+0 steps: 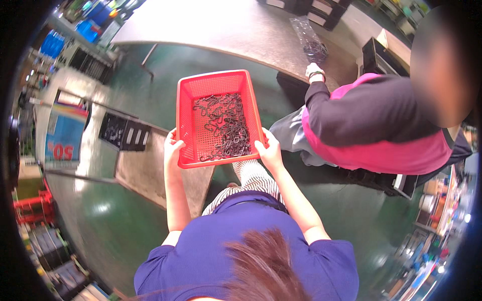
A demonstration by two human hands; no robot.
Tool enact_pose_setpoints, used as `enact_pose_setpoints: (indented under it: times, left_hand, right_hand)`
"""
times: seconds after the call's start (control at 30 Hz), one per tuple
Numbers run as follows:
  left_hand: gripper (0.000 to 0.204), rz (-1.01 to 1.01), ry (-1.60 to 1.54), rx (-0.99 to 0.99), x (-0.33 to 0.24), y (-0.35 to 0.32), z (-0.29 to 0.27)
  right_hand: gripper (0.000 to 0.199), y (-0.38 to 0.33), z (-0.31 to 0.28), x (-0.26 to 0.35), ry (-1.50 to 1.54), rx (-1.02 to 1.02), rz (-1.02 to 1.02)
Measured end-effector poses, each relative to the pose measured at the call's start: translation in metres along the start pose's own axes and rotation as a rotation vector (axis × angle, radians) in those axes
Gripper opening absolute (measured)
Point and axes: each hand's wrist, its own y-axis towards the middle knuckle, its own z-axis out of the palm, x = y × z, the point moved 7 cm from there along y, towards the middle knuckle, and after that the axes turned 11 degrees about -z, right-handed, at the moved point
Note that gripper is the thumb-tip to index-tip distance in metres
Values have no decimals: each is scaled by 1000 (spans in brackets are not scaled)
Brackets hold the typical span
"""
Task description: The person sorts small black hooks on a white table, separating them into piles and placing them into a red basket. The person then carries the basket to a scale and waits while another person operates it.
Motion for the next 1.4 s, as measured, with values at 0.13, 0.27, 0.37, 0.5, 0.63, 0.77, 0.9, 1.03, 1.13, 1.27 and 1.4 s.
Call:
enact_pose_setpoints:
  times: [0.13,0.27,0.37,0.5,0.63,0.77,0.9,1.03,1.13,1.27,1.4]
  left_hand:
    - [54,11,21,91,-36,111,42]
    - [52,-73,-1,136,-48,177,76]
    - [49,-13,-31,205,-71,246,124]
    - [47,-101,39,250,-72,297,152]
    - [47,-171,0,341,-70,355,186]
    - [48,-227,64,451,-59,389,189]
    - [46,-343,85,613,-66,390,181]
    - [40,-436,182,620,-50,421,166]
    - [25,-440,246,702,-65,420,173]
    - [28,-301,268,713,-61,450,163]
    - [24,-301,377,624,-23,492,129]
  right_hand:
    - [41,96,-5,-13,-68,-148,-104]
    - [41,157,-23,-24,-222,-309,-99]
    - [37,206,-35,-37,-254,-429,-76]
    - [35,234,-41,-74,-313,-596,-47]
    - [33,263,-54,-93,-340,-836,-24]
    - [34,263,-35,-113,-148,-980,115]
    - [23,234,-20,-115,-218,-1499,-19]
    - [57,226,18,-168,721,-1710,-21]
    - [60,206,26,-220,613,-1320,-181]
    - [39,145,97,-240,144,-1432,276]
    - [30,65,188,-274,-77,-1442,566]
